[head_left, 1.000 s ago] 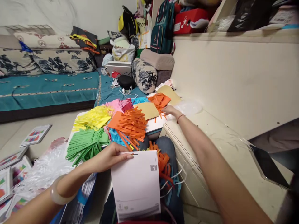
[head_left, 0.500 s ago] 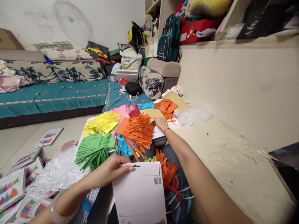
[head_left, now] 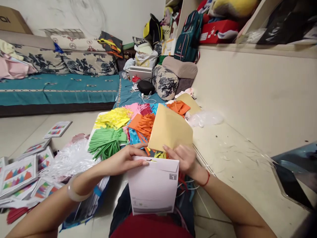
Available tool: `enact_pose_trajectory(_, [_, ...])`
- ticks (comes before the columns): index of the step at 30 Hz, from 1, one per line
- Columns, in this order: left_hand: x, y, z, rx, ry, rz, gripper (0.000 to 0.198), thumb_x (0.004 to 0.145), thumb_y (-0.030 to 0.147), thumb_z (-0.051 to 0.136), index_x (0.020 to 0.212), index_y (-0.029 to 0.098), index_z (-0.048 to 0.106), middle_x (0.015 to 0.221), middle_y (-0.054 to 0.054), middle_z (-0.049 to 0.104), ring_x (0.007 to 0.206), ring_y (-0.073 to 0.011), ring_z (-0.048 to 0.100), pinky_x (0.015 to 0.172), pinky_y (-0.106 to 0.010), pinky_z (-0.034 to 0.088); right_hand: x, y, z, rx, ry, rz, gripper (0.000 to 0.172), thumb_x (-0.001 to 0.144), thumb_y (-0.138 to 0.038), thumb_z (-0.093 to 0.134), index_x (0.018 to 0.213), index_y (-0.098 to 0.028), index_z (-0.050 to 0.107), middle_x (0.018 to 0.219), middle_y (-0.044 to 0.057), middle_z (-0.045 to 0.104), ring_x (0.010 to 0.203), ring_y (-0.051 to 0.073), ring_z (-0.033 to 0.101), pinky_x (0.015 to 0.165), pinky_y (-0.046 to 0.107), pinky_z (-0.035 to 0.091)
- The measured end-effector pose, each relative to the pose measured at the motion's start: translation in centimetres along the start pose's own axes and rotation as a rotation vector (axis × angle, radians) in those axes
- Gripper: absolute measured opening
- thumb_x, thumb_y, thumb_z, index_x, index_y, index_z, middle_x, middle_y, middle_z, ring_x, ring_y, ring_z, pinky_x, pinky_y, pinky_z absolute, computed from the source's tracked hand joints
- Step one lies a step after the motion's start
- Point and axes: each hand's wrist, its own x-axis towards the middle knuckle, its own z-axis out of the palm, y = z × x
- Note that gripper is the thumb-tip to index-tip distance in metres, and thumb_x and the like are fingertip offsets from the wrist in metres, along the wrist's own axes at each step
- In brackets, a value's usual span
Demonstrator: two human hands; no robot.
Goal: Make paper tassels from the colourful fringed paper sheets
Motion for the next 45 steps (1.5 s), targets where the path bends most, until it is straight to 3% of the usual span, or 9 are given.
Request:
enact_pose_trajectory(5, [-1.0, 1.4, -0.2, 0.018, -0.109, 0.093, 0.024, 0.088, 0.032, 0.059, 0.099, 0.017, 0.074, 0.103, -0.01, 0.071, 0.121, -0.0238, 0.05, 0.104, -0.036, 0.038, -1.3, -2.3, 0.3, 0.021, 0.171, -0.209, 0.04, 0.092, -0.016, 0.045, 0.131, -0.019, 0.055, 0.053, -0.002, 0.044, 0.053, 0.014, 0.043, 0.051, 0.031, 0.029])
enact_pose_trajectory(13, [-1.4, 1.0, -0.1, 0.037, -0.003, 0.017, 0.031, 0.09, 0.038, 0.053, 0.089, 0.012, 0.071, 0.082, -0.007, 0.069, 0.073, -0.0133, 0.06, 0.066, -0.021, 0.046, -0.6, -3.6, 1.9, 0.366, -0.097, -0.189, 0.033, 0.095, -0.024, 0.038, 0.093, -0.018, 0.071, 0.058, 0.003, 0.056, 0.057, 0.015, 0.052, 0.051, 0.029, 0.037])
enact_pose_trajectory(16, [-1.4, 0.8, -0.2, 0.026, 0.008, -0.029, 0.033, 0.091, 0.039, 0.051, 0.088, 0.012, 0.069, 0.082, -0.007, 0.069, 0.072, -0.0133, 0.06, 0.064, -0.02, 0.045, 0.2, -2.5, 0.8, 0.506, -0.078, -0.269, 0.032, 0.094, -0.03, 0.039, 0.093, -0.018, 0.068, 0.075, 0.006, 0.067, 0.069, 0.016, 0.059, 0.059, 0.028, 0.048])
enact_pose_trajectory(20, [-0.9, 1.0, -0.2, 0.065, -0.047, -0.032, 0.035, 0.092, 0.039, 0.049, 0.085, 0.011, 0.067, 0.074, -0.004, 0.063, 0.066, -0.0111, 0.053, 0.058, -0.019, 0.039, 4.5, -1.2, -2.5, 0.339, 0.079, -0.175, 0.022, 0.091, -0.023, 0.05, 0.105, -0.023, 0.067, 0.104, 0.008, 0.067, 0.101, 0.019, 0.059, 0.086, 0.038, 0.048])
enact_pose_trajectory(23, [-0.4, 1.5, -0.1, 0.136, -0.109, 0.041, 0.035, 0.093, 0.038, 0.048, 0.076, 0.011, 0.064, 0.06, 0.001, 0.05, 0.056, -0.0086, 0.04, 0.053, -0.02, 0.032, 8.1, -1.7, -3.9, 0.387, -0.195, -0.309, 0.023, 0.091, -0.027, 0.054, 0.109, -0.022, 0.066, 0.115, 0.008, 0.066, 0.112, 0.022, 0.055, 0.1, 0.046, 0.039])
enact_pose_trajectory(28, [-0.4, 2.4, 0.3, 0.151, -0.141, 0.111, 0.035, 0.095, 0.035, 0.045, 0.074, 0.012, 0.062, 0.067, -0.001, 0.053, 0.061, -0.01, 0.045, 0.058, -0.021, 0.035, 9.8, -2.4, -3.8, 0.709, -0.534, -0.218, 0.021, 0.087, -0.028, 0.062, 0.102, -0.015, 0.069, 0.094, 0.005, 0.072, 0.084, 0.014, 0.064, 0.078, 0.027, 0.048])
enact_pose_trajectory(34, [-0.9, 2.2, 0.3, 0.133, -0.09, 0.119, 0.032, 0.094, 0.034, 0.048, 0.08, 0.011, 0.066, 0.073, -0.004, 0.06, 0.066, -0.0113, 0.051, 0.061, -0.021, 0.039, 7.7, -2.7, -3.7, 0.745, -0.329, -0.071, 0.018, 0.084, -0.019, 0.064, 0.1, -0.015, 0.071, 0.086, 0.005, 0.071, 0.078, 0.013, 0.064, 0.072, 0.024, 0.05])
enact_pose_trajectory(40, [-0.4, 1.8, 0.1, -0.018, -0.16, 0.161, 0.022, 0.092, 0.027, 0.053, 0.094, 0.011, 0.069, 0.089, -0.008, 0.071, 0.077, -0.0142, 0.063, 0.068, -0.021, 0.046, 6.2, -2.6, -3.3, 0.677, -0.033, -0.278, 0.017, 0.09, -0.018, 0.056, 0.094, -0.016, 0.073, 0.096, 0.01, 0.072, 0.086, 0.014, 0.065, 0.074, 0.027, 0.054])
enact_pose_trajectory(45, [-0.3, 2.1, 0.1, 0.002, -0.179, 0.171, 0.023, 0.092, 0.025, 0.052, 0.094, 0.011, 0.07, 0.085, -0.008, 0.072, 0.076, -0.0145, 0.064, 0.07, -0.021, 0.047, 6.0, -2.5, -3.3, 0.655, -0.027, -0.248, 0.023, 0.086, -0.023, 0.064, 0.107, -0.014, 0.068, 0.1, 0.011, 0.072, 0.09, 0.016, 0.066, 0.078, 0.03, 0.056])
